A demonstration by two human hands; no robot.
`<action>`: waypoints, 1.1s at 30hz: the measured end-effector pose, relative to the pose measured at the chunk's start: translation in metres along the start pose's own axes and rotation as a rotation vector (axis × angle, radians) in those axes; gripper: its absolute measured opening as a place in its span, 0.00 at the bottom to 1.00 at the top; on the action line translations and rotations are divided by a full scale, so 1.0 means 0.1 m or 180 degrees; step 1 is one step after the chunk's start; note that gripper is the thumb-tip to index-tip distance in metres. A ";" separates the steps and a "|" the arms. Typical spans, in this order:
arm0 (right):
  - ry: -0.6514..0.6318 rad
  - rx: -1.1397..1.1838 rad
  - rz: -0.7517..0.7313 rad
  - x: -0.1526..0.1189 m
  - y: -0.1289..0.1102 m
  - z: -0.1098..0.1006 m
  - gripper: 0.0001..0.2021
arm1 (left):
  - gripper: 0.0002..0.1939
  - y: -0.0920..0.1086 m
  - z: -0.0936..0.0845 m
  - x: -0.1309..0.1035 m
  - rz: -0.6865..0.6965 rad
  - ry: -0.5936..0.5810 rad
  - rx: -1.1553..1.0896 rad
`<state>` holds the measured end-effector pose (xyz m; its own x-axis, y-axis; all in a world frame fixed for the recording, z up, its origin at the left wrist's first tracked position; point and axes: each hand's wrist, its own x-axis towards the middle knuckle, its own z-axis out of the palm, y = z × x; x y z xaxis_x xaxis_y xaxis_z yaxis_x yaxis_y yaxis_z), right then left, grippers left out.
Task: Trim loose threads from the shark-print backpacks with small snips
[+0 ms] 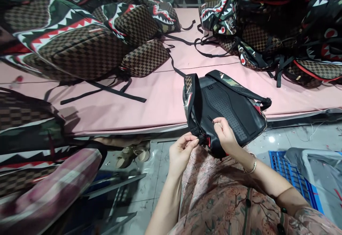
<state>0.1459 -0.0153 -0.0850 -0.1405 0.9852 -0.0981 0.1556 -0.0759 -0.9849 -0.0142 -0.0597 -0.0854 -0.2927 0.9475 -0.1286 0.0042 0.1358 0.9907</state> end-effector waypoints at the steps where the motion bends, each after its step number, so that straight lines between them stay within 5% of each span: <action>1: 0.0094 -0.0260 -0.0051 -0.04 0.04 -0.05 0.10 | 0.07 0.01 -0.01 -0.01 -0.0087 -0.0001 -0.0092; 6: 0.0036 -0.1398 -0.0897 -0.18 0.20 -0.21 0.08 | 0.08 0.04 0.01 -0.03 -0.0408 0.0002 -0.0430; 11: -0.0232 -0.1786 -0.1574 -0.14 0.24 -0.19 0.13 | 0.07 0.06 0.04 -0.02 -0.0465 -0.0052 -0.0514; 23: -0.0463 -0.1688 -0.1812 -0.03 0.23 -0.06 0.11 | 0.07 0.10 0.02 -0.03 -0.0604 -0.0059 -0.0610; 33: -0.0540 -0.1430 -0.1489 0.00 0.22 0.05 0.08 | 0.09 0.03 -0.04 0.00 -0.0566 0.0033 -0.0732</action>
<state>0.1443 -0.0181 -0.1076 -0.4382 0.8581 0.2676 0.4277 0.4609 -0.7776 -0.0182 -0.0605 -0.0826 -0.2790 0.9116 -0.3019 -0.2647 0.2292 0.9367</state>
